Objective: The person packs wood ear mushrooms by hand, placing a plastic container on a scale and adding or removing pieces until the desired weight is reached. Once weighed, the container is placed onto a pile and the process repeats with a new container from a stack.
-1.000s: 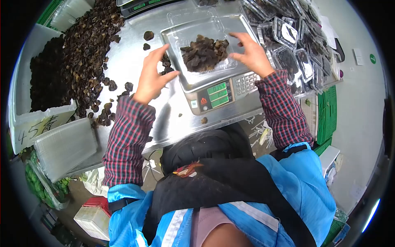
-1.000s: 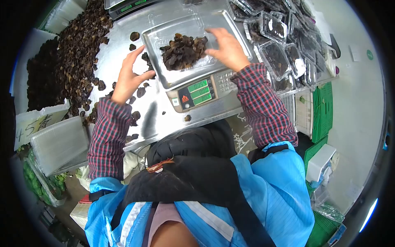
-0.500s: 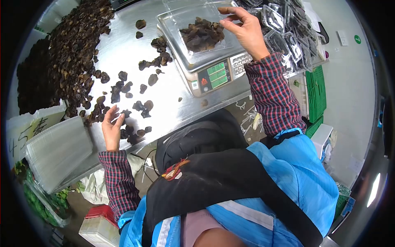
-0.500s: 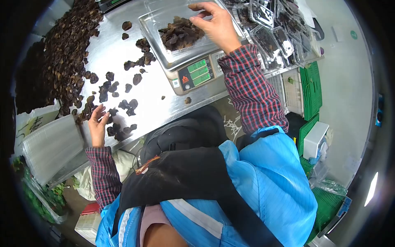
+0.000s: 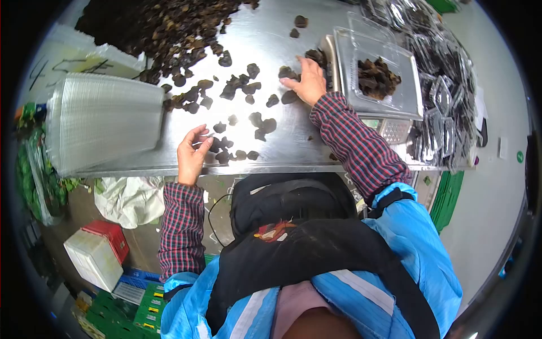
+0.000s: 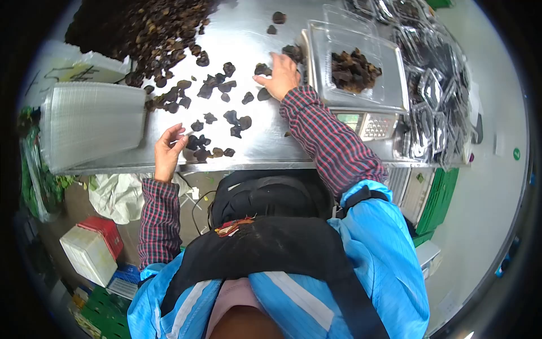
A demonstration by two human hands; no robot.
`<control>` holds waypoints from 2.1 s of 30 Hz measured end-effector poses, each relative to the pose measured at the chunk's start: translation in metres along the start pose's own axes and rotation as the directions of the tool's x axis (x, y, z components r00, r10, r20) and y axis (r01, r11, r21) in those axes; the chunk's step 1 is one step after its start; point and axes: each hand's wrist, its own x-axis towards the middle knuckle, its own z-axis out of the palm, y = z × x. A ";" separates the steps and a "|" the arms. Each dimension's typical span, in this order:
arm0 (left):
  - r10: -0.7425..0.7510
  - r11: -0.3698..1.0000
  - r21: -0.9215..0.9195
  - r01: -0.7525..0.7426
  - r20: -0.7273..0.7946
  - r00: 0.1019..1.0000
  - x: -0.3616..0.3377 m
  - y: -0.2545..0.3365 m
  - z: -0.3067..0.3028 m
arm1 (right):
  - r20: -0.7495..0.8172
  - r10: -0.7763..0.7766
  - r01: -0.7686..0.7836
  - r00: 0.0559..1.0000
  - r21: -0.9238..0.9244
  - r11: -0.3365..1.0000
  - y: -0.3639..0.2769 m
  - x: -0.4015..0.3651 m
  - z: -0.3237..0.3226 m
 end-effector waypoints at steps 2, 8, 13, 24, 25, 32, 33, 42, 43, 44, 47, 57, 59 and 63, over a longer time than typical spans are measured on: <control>-0.039 0.999 0.008 0.039 -0.040 0.998 -0.004 -0.011 -0.009 | 0.012 0.134 -0.134 0.991 0.047 0.990 -0.004 0.013 0.030; -0.077 0.997 -0.025 0.075 -0.073 0.994 -0.024 -0.014 -0.020 | 0.219 -0.189 0.199 0.957 -0.024 0.980 -0.092 0.007 0.077; -0.042 0.999 -0.027 0.041 -0.048 0.998 -0.013 -0.030 -0.022 | 0.167 -0.355 0.347 0.920 0.081 0.935 -0.080 0.003 0.107; 0.065 0.997 -0.054 -0.059 0.108 0.992 0.011 0.044 0.028 | -0.306 -0.139 0.307 0.942 0.614 0.727 -0.019 -0.047 -0.121; 0.069 0.994 -0.092 -0.056 0.144 0.987 0.013 0.052 0.037 | -0.403 -0.105 0.322 0.909 0.518 0.793 -0.009 -0.054 -0.152; 0.102 0.995 -0.025 -0.099 0.309 0.946 0.015 0.101 0.105 | -0.414 0.204 0.109 0.887 0.617 0.779 0.124 -0.036 -0.190; 0.143 0.989 -0.011 -0.148 0.334 0.932 0.015 0.103 0.112 | -0.326 0.203 0.050 0.923 0.627 0.778 0.128 -0.038 -0.188; 0.140 0.983 0.056 -0.176 0.391 0.909 0.012 0.121 0.121 | -0.555 0.152 0.167 0.818 0.483 0.860 0.148 -0.096 -0.236; 0.138 0.983 0.060 -0.175 0.396 0.908 0.012 0.120 0.120 | -0.540 0.225 0.098 0.811 0.505 0.857 0.153 -0.106 -0.242; 0.141 0.984 0.041 -0.172 0.401 0.905 0.012 0.121 0.118 | -0.520 0.270 0.110 0.810 0.587 0.802 0.159 -0.117 -0.248; 0.141 0.985 0.030 -0.170 0.426 0.894 0.017 0.120 0.116 | -0.518 0.398 0.145 0.757 0.727 0.671 0.169 -0.147 -0.255; 0.175 0.979 0.010 -0.205 0.477 0.861 0.043 0.133 0.149 | -0.456 0.584 -0.011 0.671 0.782 0.623 0.200 -0.212 -0.261; 0.166 0.980 0.016 -0.198 0.478 0.862 0.038 0.138 0.158 | -0.430 0.616 -0.035 0.660 0.802 0.597 0.202 -0.213 -0.265; 0.178 0.980 -0.012 -0.196 0.479 0.860 0.037 0.130 0.175 | -0.434 0.501 -0.006 0.749 0.751 0.660 0.202 -0.186 -0.251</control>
